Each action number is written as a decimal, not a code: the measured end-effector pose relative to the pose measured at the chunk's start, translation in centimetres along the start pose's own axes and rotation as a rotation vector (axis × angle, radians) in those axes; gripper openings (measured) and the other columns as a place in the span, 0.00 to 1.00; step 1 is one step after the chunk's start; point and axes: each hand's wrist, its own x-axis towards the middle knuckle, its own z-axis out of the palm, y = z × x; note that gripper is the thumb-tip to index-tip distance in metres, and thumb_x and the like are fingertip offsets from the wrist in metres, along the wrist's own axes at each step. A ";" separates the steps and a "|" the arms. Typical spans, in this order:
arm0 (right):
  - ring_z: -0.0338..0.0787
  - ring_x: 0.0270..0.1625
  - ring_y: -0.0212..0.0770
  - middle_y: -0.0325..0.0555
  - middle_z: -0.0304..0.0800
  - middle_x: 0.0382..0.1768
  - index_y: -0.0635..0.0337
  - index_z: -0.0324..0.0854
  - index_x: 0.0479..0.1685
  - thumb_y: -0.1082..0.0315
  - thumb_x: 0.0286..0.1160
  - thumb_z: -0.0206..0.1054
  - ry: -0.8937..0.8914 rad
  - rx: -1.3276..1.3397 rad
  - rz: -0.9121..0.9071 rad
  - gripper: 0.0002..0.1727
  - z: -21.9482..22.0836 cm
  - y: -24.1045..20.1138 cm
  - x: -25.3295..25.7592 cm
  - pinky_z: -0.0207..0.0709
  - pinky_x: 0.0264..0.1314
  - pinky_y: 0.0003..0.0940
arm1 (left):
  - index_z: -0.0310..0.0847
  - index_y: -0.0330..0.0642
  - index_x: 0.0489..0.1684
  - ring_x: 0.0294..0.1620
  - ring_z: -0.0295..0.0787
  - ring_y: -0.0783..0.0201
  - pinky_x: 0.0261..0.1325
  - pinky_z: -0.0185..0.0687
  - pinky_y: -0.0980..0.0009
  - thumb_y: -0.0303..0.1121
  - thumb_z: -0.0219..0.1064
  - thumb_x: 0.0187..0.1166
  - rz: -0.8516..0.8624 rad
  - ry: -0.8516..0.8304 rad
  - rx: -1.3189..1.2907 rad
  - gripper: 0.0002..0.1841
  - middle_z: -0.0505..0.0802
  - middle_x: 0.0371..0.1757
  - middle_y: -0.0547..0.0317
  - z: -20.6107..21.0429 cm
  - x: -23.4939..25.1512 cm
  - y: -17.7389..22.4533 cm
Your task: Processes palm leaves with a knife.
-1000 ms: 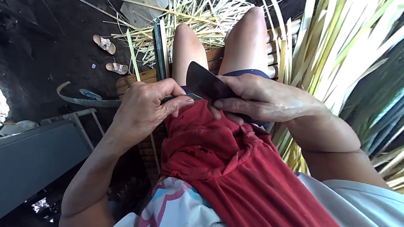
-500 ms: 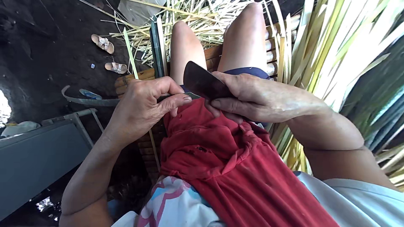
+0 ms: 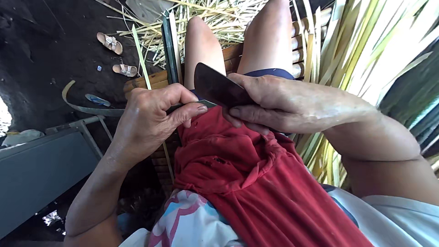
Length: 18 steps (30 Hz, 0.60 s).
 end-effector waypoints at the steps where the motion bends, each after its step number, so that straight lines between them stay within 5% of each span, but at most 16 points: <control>1: 0.73 0.20 0.16 0.31 0.77 0.27 0.64 0.71 0.54 0.73 0.86 0.52 -0.003 0.004 0.010 0.07 0.0 0.0 0.0 0.72 0.21 0.11 | 0.87 0.36 0.37 0.31 0.85 0.87 0.38 0.80 0.89 0.33 0.67 0.83 0.000 -0.001 -0.005 0.09 0.91 0.28 0.70 0.0 0.0 -0.1; 12: 0.74 0.16 0.20 0.34 0.79 0.27 0.64 0.70 0.53 0.75 0.86 0.52 -0.026 0.182 0.072 0.05 0.8 1.5 0.7 0.73 0.18 0.15 | 0.87 0.39 0.34 0.25 0.83 0.85 0.32 0.79 0.89 0.31 0.67 0.82 -0.094 -0.041 -0.080 0.08 0.89 0.23 0.72 0.4 -0.5 -0.4; 18: 0.79 0.16 0.26 0.40 0.83 0.27 0.65 0.66 0.55 0.76 0.84 0.55 0.133 0.288 0.051 0.07 3.9 2.0 1.4 0.78 0.16 0.20 | 0.87 0.40 0.31 0.25 0.83 0.85 0.31 0.79 0.88 0.33 0.69 0.82 -0.118 -0.043 -0.132 0.09 0.90 0.23 0.73 0.9 -0.5 -0.9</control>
